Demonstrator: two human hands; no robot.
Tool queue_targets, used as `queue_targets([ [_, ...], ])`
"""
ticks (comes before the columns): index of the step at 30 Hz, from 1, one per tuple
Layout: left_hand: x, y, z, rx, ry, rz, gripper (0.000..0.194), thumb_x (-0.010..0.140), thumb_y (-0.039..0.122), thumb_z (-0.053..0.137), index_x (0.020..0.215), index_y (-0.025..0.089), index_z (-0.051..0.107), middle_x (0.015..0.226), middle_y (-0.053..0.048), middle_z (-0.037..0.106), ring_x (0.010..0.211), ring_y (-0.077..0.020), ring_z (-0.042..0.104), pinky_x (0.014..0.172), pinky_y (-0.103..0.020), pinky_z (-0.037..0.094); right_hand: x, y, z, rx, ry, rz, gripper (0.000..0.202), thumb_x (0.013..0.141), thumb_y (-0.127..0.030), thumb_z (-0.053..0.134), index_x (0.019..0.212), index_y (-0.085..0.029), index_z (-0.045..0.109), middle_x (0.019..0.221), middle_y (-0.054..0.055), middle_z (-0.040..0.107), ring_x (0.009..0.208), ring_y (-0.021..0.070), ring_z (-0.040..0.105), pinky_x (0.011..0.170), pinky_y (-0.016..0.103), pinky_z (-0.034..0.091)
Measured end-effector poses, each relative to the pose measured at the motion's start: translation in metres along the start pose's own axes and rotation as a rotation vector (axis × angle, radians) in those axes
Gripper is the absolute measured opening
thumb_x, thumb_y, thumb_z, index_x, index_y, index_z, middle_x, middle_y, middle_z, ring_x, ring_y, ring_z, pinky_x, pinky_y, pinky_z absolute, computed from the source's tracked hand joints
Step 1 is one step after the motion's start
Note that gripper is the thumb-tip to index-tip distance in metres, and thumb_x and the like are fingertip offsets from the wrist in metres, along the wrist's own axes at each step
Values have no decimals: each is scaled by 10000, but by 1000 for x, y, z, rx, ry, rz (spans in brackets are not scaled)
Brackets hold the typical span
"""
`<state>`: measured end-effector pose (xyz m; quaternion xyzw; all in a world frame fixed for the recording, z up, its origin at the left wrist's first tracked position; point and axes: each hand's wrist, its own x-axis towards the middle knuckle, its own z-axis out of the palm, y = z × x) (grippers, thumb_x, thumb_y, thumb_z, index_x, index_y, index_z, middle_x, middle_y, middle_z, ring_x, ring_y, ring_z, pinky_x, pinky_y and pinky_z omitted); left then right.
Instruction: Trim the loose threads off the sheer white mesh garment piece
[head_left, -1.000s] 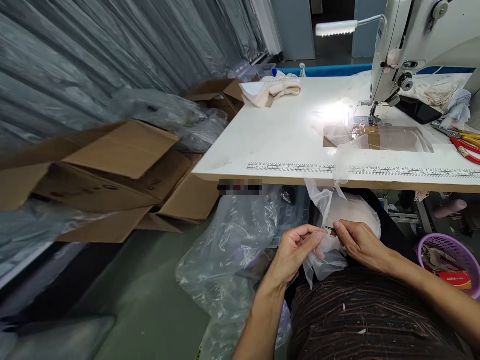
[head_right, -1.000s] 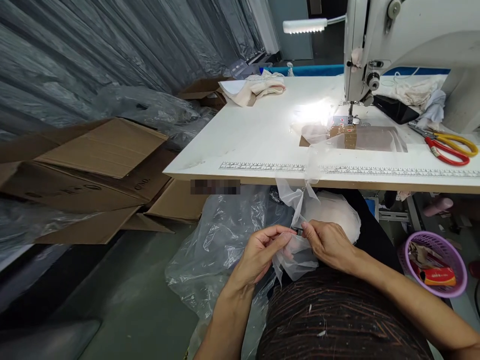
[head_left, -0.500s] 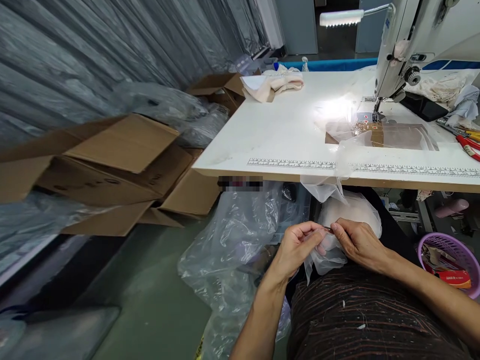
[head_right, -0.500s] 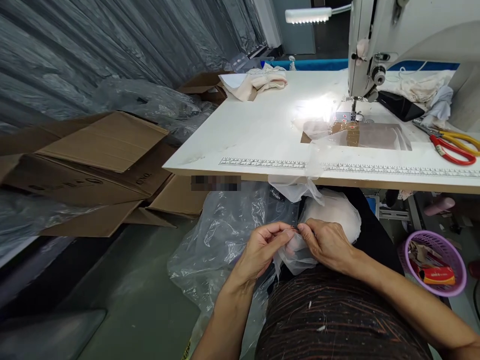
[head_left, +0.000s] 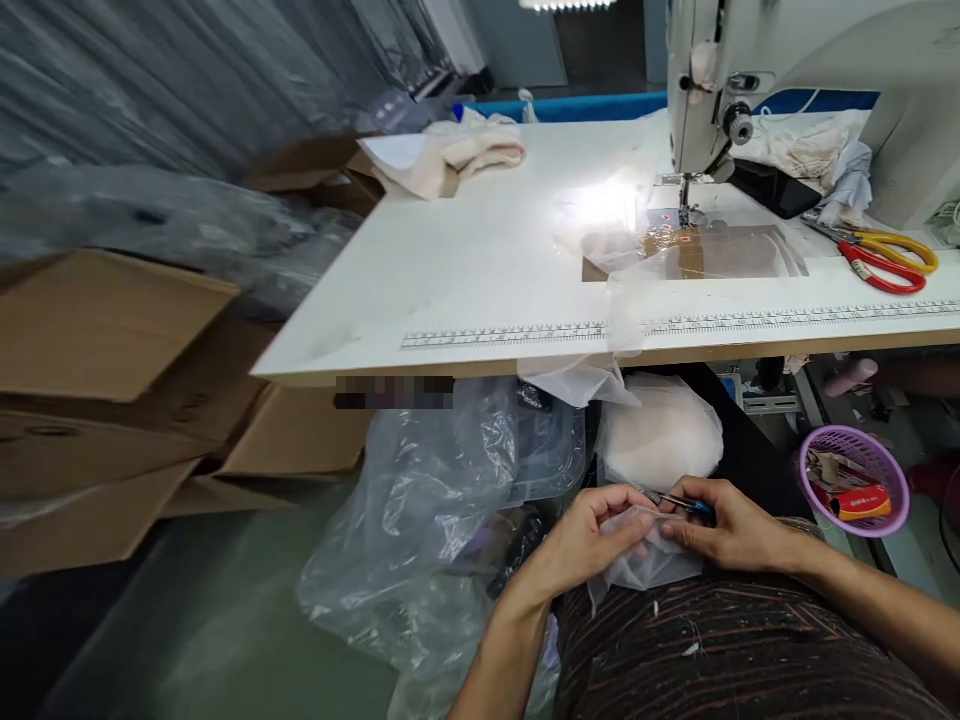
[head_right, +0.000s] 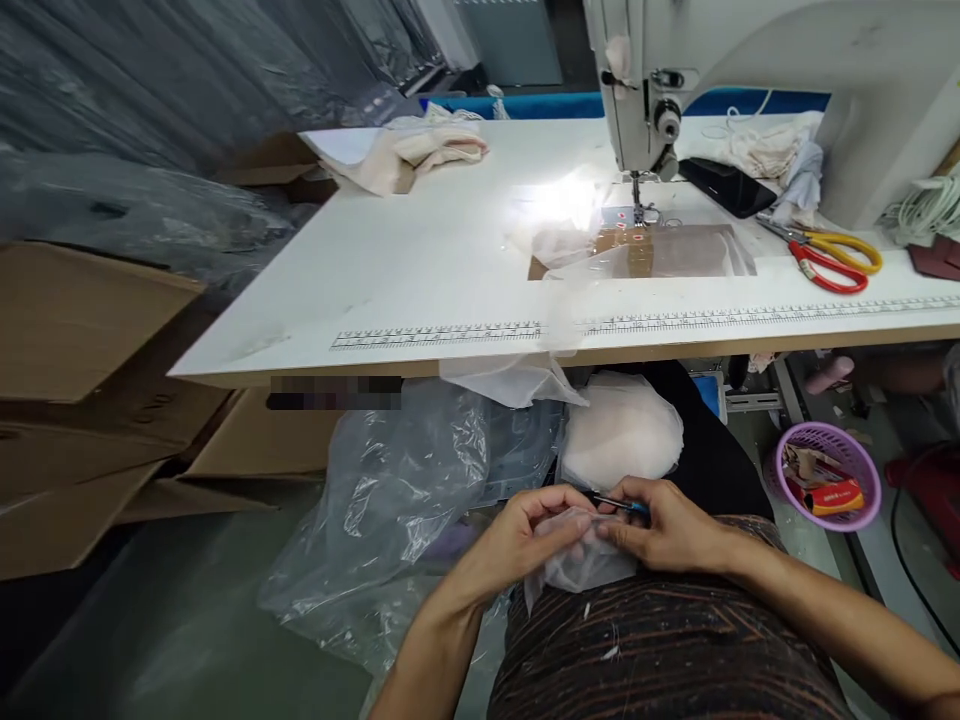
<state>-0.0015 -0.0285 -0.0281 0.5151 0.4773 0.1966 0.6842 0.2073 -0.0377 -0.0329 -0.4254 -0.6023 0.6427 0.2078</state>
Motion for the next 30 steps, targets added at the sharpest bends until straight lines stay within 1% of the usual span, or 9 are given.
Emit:
queue_targets([
  [3,11,7,-7,60,-134,-49,360,719,413,748,964,160,675,731,-7,680,533,-104,572,523,-213,436,-6,10,-13,17,45,7,430,872,-578,558,767,-161,572,642,-37,440,580,97,357,528,228,316],
  [6,32,18,-16,78,-82,-9,435,696,433,758,1022,168,648,746,5,672,488,-89,552,507,-215,423,1,18,-30,44,186,-45,455,851,-604,561,710,-172,535,645,-29,456,603,106,382,567,239,352],
  [9,61,23,-21,87,112,74,449,696,499,733,965,150,650,708,-7,670,519,-111,568,550,-237,455,19,31,-46,29,427,-76,469,802,-634,571,696,-179,528,634,-24,465,607,117,397,580,251,372],
  [12,82,19,-21,167,411,186,402,714,506,703,916,159,671,816,-64,705,696,-183,645,624,-277,495,35,48,-55,-31,600,-42,463,771,-632,566,710,-173,548,638,-17,479,613,126,409,577,260,373],
  [16,84,3,-18,523,799,383,261,806,397,635,964,197,695,917,-87,725,860,-239,661,765,-350,511,43,61,-58,-62,607,2,419,780,-577,554,734,-161,575,647,-11,505,605,128,424,563,258,373],
  [19,75,-11,-10,699,958,643,166,864,307,578,900,187,687,876,-87,710,834,-217,657,777,-347,517,40,60,-57,-131,591,17,385,821,-530,516,730,-161,579,639,-13,517,586,125,439,548,251,375],
  [22,70,-23,3,845,795,892,103,856,249,602,870,185,681,794,-75,697,752,-193,656,714,-312,526,35,50,-55,-266,692,41,336,867,-466,478,797,-165,609,641,-1,562,565,140,482,542,261,392],
  [25,76,-29,14,944,574,971,209,852,274,625,1023,166,680,949,-122,725,854,-226,680,769,-347,542,33,40,-50,-367,859,-100,266,893,-381,462,861,-175,629,763,54,664,671,179,595,644,293,475],
  [30,88,-29,23,1008,528,953,277,879,298,608,1102,140,656,1108,-172,704,971,-268,672,826,-397,535,40,38,-41,-430,719,-294,225,867,-230,467,982,-183,654,891,81,734,780,197,690,735,316,546],
])
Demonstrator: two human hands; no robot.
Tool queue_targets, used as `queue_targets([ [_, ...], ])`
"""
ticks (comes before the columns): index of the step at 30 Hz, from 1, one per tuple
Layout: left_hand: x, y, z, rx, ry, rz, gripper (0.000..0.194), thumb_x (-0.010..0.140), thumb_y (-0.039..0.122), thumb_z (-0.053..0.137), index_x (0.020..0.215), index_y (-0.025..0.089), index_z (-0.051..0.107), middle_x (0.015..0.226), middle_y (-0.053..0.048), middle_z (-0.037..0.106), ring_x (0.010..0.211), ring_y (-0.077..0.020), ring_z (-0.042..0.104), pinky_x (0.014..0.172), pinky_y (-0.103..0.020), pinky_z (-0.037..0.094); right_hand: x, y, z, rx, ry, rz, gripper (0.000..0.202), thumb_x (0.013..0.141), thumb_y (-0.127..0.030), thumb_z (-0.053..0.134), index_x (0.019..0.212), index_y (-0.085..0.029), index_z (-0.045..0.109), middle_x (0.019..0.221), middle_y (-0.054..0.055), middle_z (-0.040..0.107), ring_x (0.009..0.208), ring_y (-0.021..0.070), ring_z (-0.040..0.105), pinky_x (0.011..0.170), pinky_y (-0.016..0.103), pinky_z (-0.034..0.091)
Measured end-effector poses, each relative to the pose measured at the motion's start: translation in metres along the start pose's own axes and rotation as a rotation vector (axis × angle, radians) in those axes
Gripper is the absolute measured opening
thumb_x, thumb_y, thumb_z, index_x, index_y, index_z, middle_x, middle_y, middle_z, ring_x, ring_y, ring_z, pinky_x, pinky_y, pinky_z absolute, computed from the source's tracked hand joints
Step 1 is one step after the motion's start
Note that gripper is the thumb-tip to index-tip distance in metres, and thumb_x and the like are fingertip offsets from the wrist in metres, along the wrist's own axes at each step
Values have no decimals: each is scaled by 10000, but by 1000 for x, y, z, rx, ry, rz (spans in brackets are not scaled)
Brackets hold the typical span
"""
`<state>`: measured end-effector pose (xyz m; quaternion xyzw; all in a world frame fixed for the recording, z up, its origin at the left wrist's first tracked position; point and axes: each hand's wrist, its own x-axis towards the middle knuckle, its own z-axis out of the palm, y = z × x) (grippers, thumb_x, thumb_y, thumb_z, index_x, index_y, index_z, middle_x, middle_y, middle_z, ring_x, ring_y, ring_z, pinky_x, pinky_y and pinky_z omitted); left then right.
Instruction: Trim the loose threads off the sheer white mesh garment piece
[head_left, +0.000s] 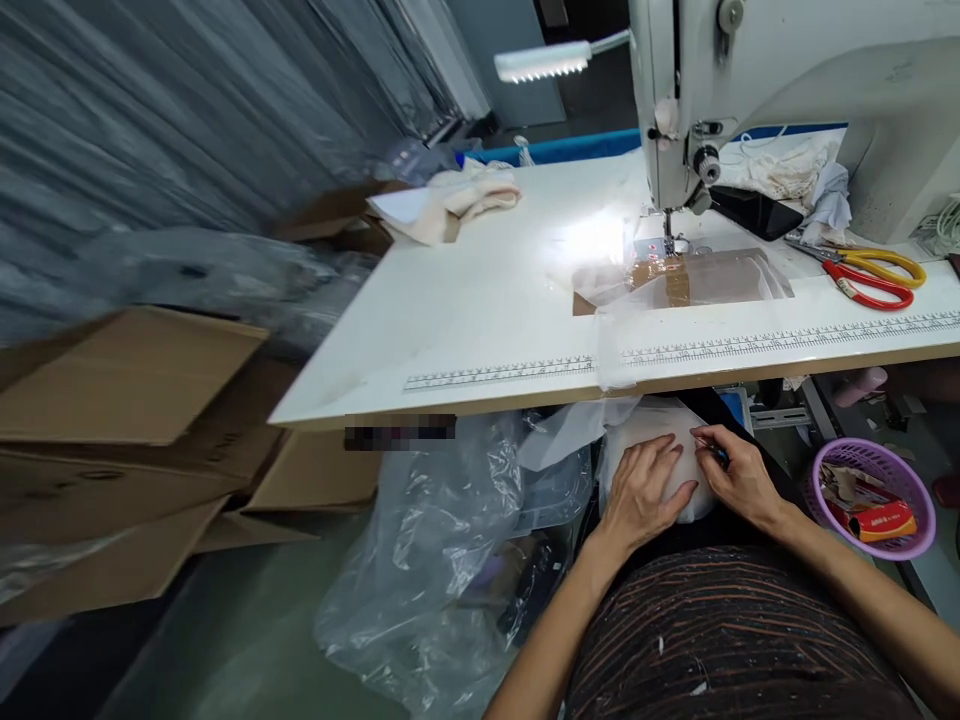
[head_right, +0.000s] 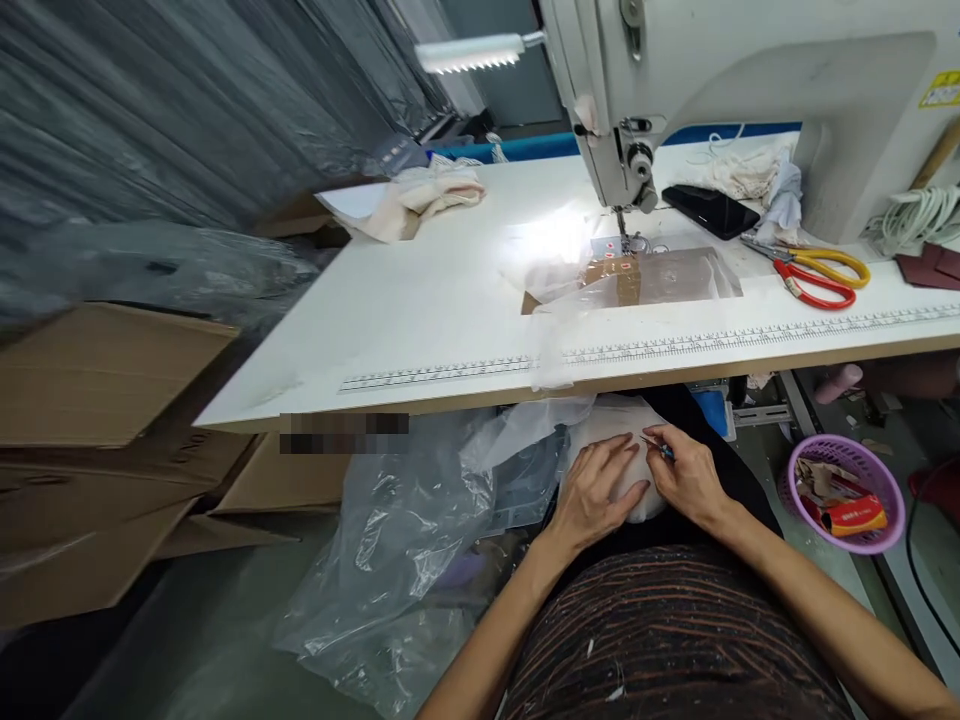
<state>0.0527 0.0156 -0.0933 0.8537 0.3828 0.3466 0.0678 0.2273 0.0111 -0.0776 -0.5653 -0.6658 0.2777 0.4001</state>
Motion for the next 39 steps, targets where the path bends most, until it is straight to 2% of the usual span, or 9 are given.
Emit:
queue_targets([
  [5,-5,-2,-24,144,259,-111,124,831,204,654,955,208,648,891,-90,711,819,-228,664,784,-379,472,3,-2,5,7,-6,-78,243,881,-219,464,1009,-185,668,915,95,748,822,218,714,752,341,572],
  [10,12,-15,-54,452,606,-270,455,720,443,779,1032,180,580,1023,-143,662,957,-284,618,883,-447,409,17,-17,10,64,33,-195,219,882,-220,478,1002,-194,660,842,76,734,729,189,693,678,295,558],
  [18,36,-26,-56,97,468,-476,187,863,338,621,731,205,624,759,-29,614,757,-192,610,767,-344,443,35,-38,26,83,17,-164,278,877,-252,485,1101,-188,638,700,24,666,572,145,598,594,265,502],
  [21,26,-21,-82,-146,470,-457,190,816,303,634,659,200,612,986,-87,647,908,-212,640,798,-334,488,31,-42,20,110,-15,-225,241,869,-244,489,1022,-191,667,688,31,658,551,137,574,563,256,485],
  [23,16,-14,-105,-335,333,-491,189,816,289,626,653,196,612,1066,-100,678,936,-221,661,810,-335,504,28,-45,15,140,-26,-239,232,868,-239,484,990,-188,674,666,28,643,523,129,543,531,252,463],
  [27,-3,4,-133,-623,104,-631,275,805,362,653,608,188,574,836,-86,731,725,-198,663,615,-281,494,21,-58,8,212,-43,-154,246,884,-293,484,982,-184,683,603,-1,575,477,112,466,477,243,403],
  [33,-13,20,-109,-1045,27,-910,407,684,501,779,809,191,547,645,6,666,534,-136,610,516,-233,486,3,-74,11,372,-465,-64,294,843,-435,580,875,-158,672,557,-41,490,451,71,340,412,202,285],
  [36,-10,20,-100,-1126,44,-1046,645,627,503,829,1106,180,542,698,3,695,546,-143,639,523,-236,508,-1,-75,12,342,-529,-44,338,891,-442,522,726,-161,614,537,-41,456,474,78,343,440,215,287],
  [39,-7,18,-99,-1118,38,-1116,631,616,520,835,1073,138,624,690,-21,708,569,-149,655,536,-233,517,4,-77,8,226,-516,-73,338,922,-444,472,791,-163,608,565,-35,475,490,93,378,477,232,307],
])
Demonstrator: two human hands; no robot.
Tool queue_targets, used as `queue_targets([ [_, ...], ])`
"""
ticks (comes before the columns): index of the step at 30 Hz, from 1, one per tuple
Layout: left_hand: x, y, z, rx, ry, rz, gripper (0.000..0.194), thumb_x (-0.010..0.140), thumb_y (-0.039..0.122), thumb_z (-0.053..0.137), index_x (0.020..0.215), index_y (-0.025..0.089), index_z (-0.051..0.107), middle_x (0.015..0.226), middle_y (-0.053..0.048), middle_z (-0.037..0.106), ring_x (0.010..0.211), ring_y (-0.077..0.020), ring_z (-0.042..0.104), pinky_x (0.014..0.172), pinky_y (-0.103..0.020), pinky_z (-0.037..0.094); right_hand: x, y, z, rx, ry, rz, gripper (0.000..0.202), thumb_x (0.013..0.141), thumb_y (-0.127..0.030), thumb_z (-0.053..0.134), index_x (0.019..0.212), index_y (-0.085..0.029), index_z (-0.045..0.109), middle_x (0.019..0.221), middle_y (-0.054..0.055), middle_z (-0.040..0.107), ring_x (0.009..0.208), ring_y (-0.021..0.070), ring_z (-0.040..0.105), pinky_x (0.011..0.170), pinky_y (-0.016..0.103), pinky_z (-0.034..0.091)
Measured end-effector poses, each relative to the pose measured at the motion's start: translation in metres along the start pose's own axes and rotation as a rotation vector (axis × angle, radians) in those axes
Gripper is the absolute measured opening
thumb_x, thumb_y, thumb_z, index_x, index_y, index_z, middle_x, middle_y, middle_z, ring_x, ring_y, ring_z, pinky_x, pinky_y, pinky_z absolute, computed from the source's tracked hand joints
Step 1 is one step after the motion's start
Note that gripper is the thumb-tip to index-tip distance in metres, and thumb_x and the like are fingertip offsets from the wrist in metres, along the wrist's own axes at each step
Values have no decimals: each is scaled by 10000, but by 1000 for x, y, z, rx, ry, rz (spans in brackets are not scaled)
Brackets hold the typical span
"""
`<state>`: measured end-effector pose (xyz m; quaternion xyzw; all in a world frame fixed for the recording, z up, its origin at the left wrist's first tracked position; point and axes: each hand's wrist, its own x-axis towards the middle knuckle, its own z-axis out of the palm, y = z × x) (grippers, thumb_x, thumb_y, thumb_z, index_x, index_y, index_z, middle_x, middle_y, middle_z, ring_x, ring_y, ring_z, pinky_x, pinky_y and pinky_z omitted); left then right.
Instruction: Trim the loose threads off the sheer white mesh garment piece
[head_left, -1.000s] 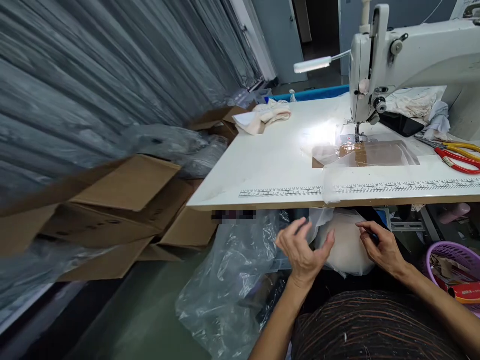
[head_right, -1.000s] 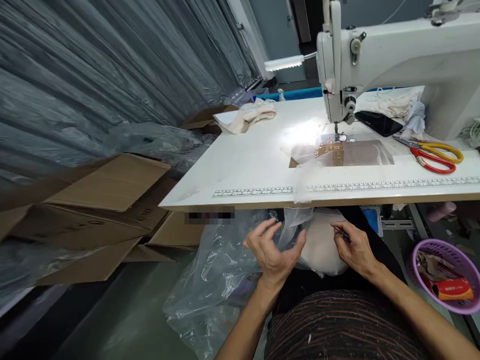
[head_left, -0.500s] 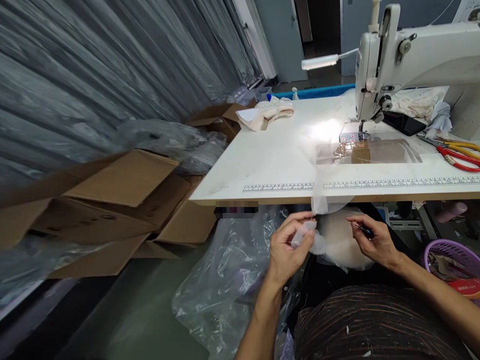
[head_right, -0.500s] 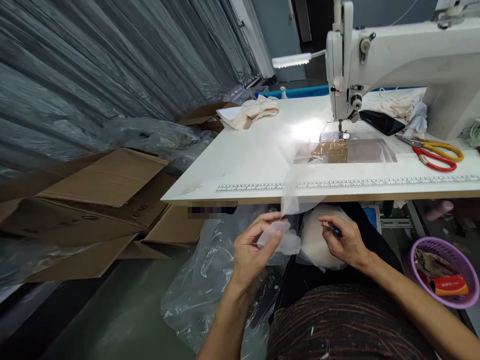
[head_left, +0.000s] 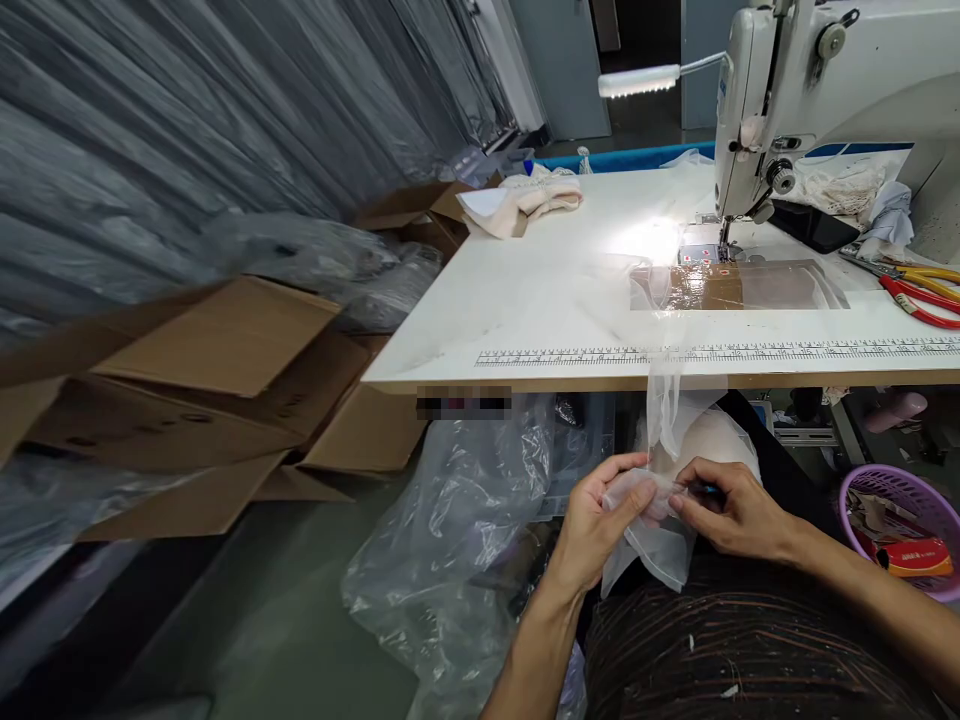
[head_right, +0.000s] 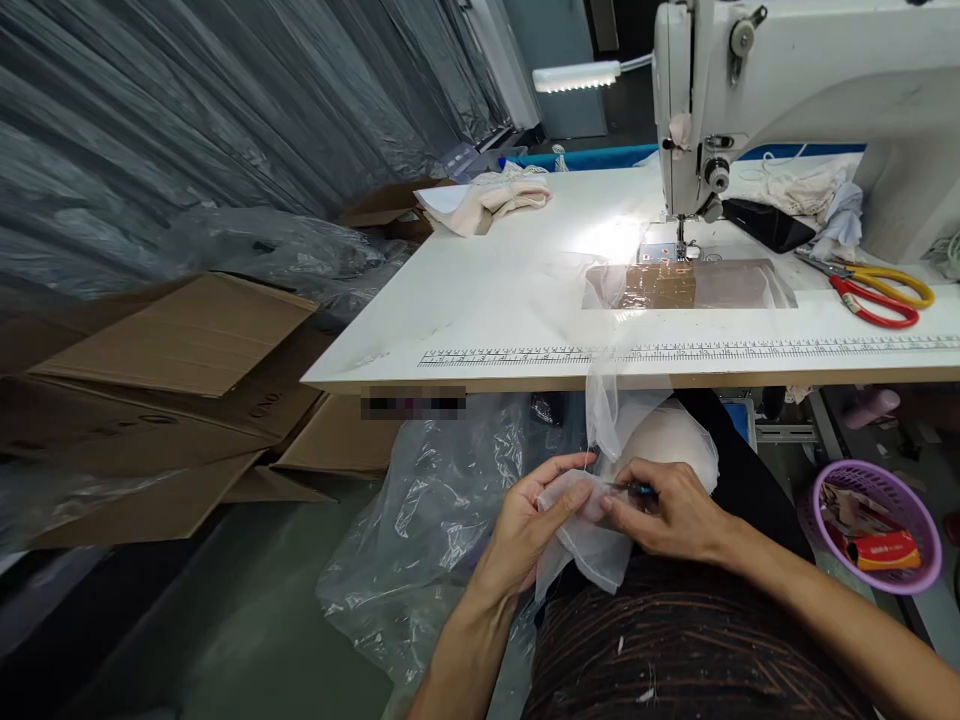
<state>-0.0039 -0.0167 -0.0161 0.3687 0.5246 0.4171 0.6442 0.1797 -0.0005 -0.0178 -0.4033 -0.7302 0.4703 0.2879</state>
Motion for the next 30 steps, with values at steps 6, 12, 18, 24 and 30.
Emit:
queue_targets([
  [6,-4,5,-3,55,13,25,480,636,569,810,827,140,712,616,-28,705,547,-152,652,536,-243,529,12,-9,0,-262,40,-30,466,1013,-371,196,741,-197,533,617,10,527,542,135,460,564,270,340],
  [12,-7,8,-3,115,7,80,452,694,577,763,797,140,706,607,-23,686,519,-141,629,500,-233,506,23,-7,11,-354,65,-9,450,1020,-364,259,698,-206,531,586,4,537,509,129,426,535,266,278],
  [18,-9,10,-2,115,-1,81,383,727,517,748,766,138,708,596,-13,671,519,-120,600,500,-210,479,31,-7,10,-250,58,74,408,1001,-383,339,725,-192,571,596,1,541,541,132,463,556,251,308],
  [24,-10,11,-3,50,-2,30,334,690,466,771,727,142,698,570,-2,659,484,-104,570,481,-197,441,17,-7,6,-112,-31,56,510,1018,-467,248,782,-179,596,565,-22,487,500,117,402,518,242,300],
  [30,-9,14,1,75,-32,21,311,690,430,760,638,153,629,544,12,625,480,-96,549,479,-191,423,14,-12,6,-164,-49,-20,500,1027,-447,265,713,-187,555,576,-18,498,506,109,398,518,237,291],
])
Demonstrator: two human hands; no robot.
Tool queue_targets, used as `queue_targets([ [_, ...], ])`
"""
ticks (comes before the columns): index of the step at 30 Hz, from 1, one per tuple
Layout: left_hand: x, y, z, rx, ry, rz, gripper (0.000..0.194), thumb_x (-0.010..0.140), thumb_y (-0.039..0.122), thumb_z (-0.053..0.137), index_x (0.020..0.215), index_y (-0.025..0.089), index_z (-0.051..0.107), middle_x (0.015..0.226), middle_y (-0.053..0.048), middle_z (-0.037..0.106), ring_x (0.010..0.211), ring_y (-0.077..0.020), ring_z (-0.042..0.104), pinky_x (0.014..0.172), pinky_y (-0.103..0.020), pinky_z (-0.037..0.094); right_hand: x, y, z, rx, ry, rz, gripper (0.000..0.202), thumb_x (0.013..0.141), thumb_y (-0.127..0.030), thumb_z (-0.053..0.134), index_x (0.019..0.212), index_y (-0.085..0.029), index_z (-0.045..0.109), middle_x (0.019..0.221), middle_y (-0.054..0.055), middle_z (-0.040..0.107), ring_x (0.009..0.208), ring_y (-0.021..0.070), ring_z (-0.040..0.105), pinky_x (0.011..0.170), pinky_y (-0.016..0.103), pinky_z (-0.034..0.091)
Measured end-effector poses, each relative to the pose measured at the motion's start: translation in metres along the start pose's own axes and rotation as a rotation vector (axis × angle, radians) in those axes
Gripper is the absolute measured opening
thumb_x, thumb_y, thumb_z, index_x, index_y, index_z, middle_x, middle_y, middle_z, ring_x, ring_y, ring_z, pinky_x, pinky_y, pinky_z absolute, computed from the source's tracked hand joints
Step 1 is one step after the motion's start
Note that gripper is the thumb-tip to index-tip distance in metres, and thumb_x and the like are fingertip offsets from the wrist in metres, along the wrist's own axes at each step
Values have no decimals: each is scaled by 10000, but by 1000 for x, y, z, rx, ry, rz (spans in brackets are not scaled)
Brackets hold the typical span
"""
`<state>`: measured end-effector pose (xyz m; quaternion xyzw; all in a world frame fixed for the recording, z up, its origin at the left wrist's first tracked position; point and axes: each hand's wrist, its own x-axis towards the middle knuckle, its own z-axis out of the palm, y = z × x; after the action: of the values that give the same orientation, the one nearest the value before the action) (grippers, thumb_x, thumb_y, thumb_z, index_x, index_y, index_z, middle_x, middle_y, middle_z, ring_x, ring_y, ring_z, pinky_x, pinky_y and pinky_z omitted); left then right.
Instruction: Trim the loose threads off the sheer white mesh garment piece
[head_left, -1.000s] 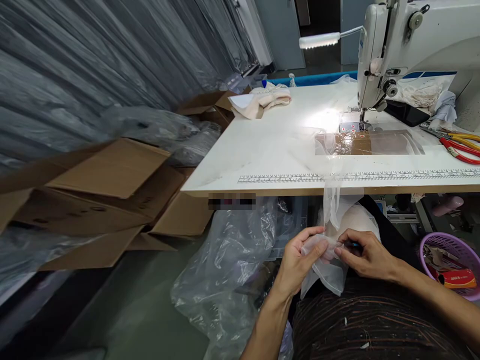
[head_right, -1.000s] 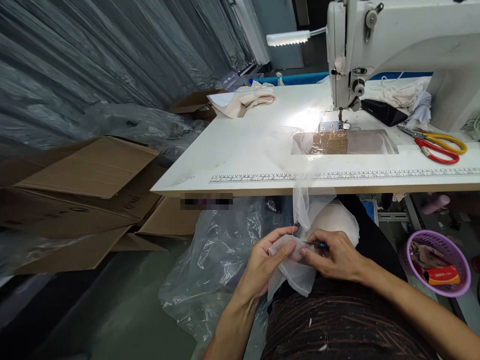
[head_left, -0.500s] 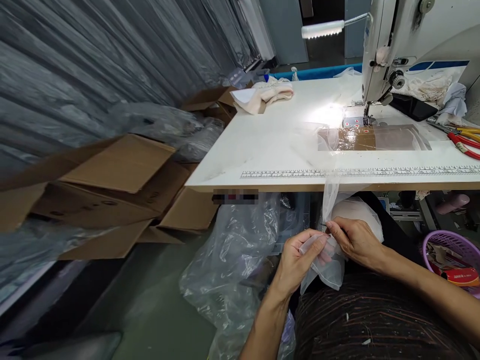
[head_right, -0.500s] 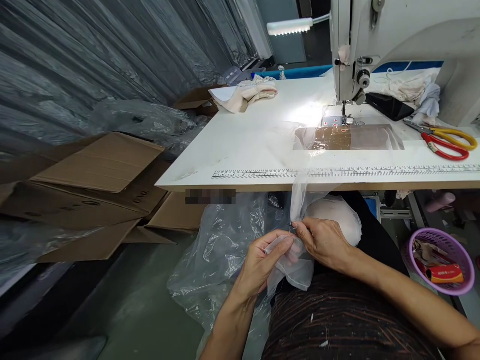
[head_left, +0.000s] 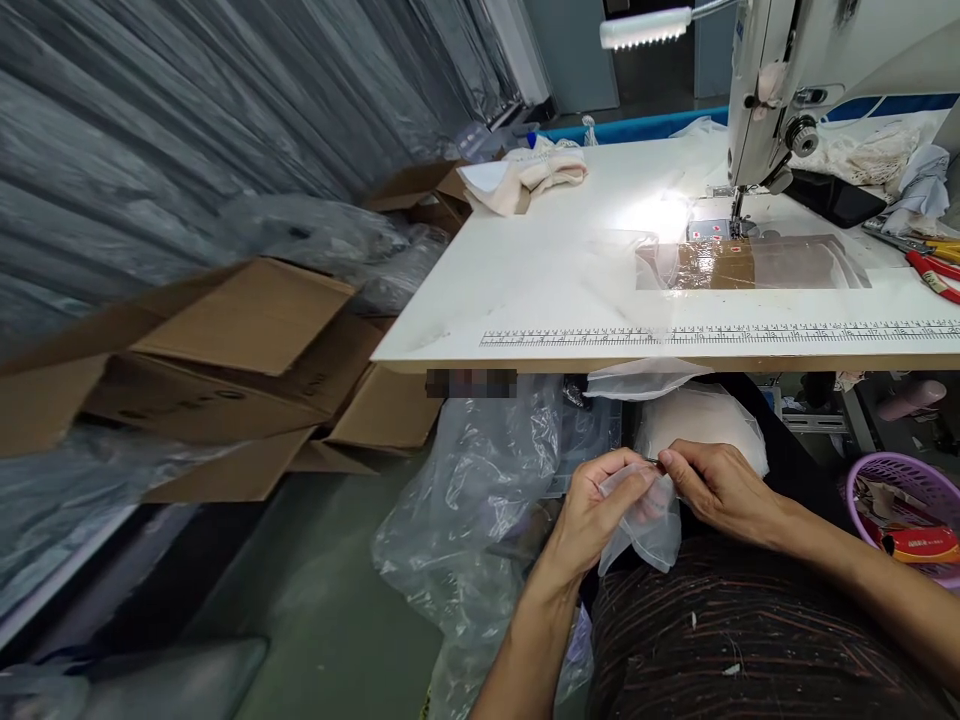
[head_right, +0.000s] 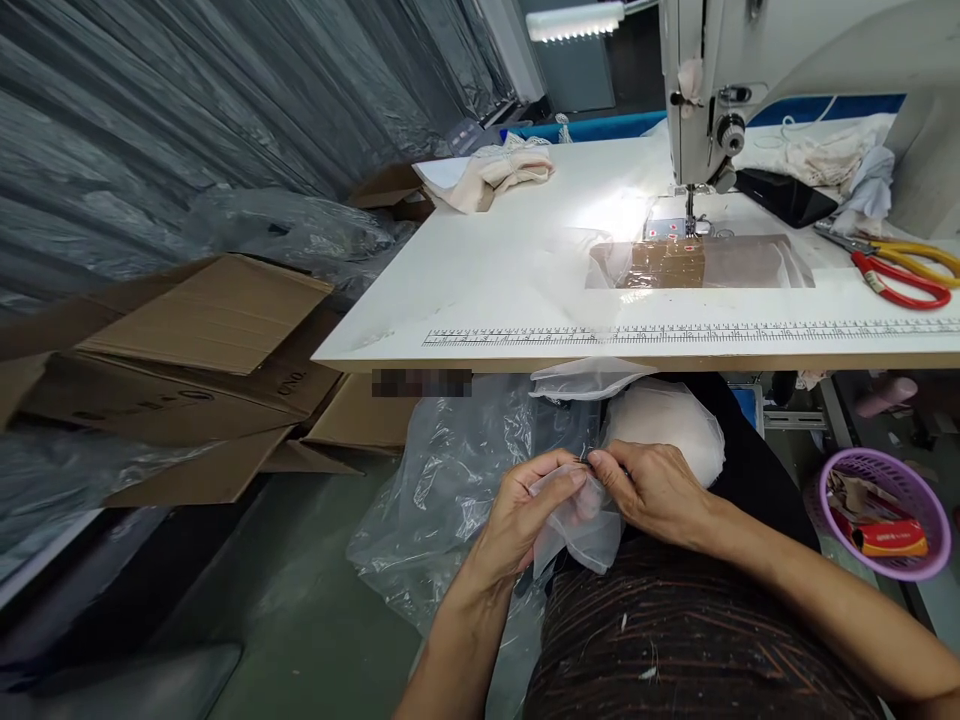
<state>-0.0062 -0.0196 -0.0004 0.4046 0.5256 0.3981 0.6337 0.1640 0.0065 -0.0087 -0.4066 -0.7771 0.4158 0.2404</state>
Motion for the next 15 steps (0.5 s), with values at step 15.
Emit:
queue_targets([
  [15,3,-1,3,43,6,-15,285,704,428,731,667,161,639,540,16,626,472,-101,549,476,-200,416,-3,5,3,93,63,131,447,989,-506,279,771,-205,528,620,-18,478,550,129,409,554,257,305],
])
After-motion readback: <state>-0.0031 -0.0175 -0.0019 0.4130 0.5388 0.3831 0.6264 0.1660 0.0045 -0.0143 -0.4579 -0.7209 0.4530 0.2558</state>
